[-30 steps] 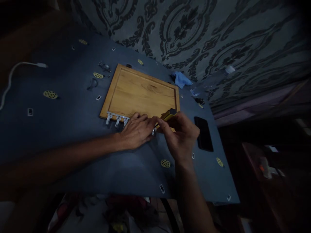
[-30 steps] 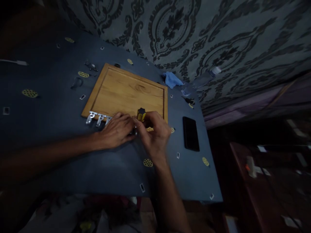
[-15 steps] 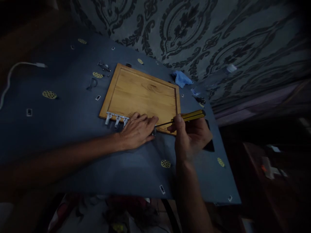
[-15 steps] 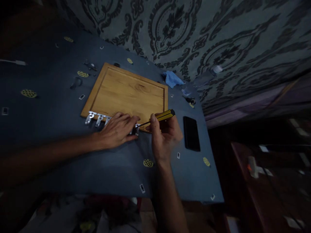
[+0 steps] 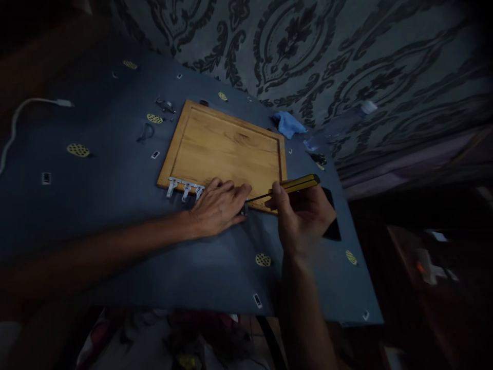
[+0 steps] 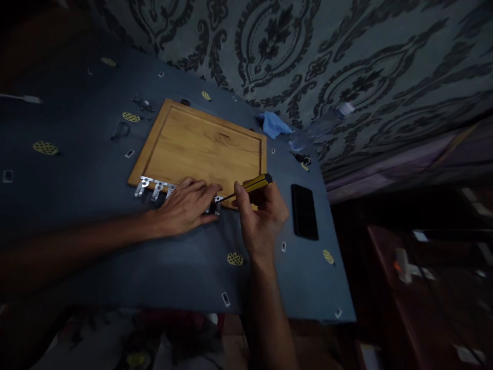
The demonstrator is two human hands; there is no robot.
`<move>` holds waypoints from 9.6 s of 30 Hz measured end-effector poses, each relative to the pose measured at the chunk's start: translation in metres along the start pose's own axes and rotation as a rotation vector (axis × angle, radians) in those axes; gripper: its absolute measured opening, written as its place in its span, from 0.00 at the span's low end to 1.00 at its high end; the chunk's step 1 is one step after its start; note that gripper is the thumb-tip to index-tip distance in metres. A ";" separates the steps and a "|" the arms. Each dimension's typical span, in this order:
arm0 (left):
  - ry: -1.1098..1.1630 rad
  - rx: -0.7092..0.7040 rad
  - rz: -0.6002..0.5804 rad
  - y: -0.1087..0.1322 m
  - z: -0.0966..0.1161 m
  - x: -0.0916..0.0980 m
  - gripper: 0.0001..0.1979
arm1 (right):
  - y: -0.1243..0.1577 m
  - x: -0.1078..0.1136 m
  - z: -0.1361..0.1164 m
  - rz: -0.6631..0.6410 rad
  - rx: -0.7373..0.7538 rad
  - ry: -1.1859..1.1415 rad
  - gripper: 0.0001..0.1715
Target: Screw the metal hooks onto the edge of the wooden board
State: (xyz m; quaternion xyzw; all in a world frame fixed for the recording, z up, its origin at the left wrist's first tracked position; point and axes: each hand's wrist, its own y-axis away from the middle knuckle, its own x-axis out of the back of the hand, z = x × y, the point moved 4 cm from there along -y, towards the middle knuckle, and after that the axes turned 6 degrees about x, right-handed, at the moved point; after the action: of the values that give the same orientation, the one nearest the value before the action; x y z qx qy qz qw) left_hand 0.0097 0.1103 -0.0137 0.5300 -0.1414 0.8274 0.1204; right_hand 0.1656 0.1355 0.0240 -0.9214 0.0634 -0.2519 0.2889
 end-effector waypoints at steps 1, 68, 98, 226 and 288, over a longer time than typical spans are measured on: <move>0.002 0.000 0.003 0.000 0.000 0.000 0.24 | 0.000 0.000 0.001 0.001 0.000 0.014 0.17; -0.009 -0.001 0.018 0.000 -0.001 -0.001 0.24 | 0.000 -0.002 0.006 -0.021 0.052 -0.071 0.12; -0.010 0.020 -0.029 -0.001 0.000 0.001 0.24 | 0.003 -0.008 -0.004 0.090 0.033 -0.103 0.17; 0.037 0.021 0.088 -0.001 0.000 -0.003 0.23 | -0.002 0.017 0.006 -0.218 0.032 -0.154 0.02; -0.034 -0.021 0.061 -0.002 0.001 -0.003 0.23 | 0.010 0.013 0.005 -0.023 0.076 0.049 0.06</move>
State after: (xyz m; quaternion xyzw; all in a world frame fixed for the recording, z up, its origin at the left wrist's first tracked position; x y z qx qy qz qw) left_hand 0.0127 0.1120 -0.0153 0.5380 -0.1683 0.8201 0.0984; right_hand 0.1794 0.1264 0.0205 -0.9041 0.0500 -0.2799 0.3191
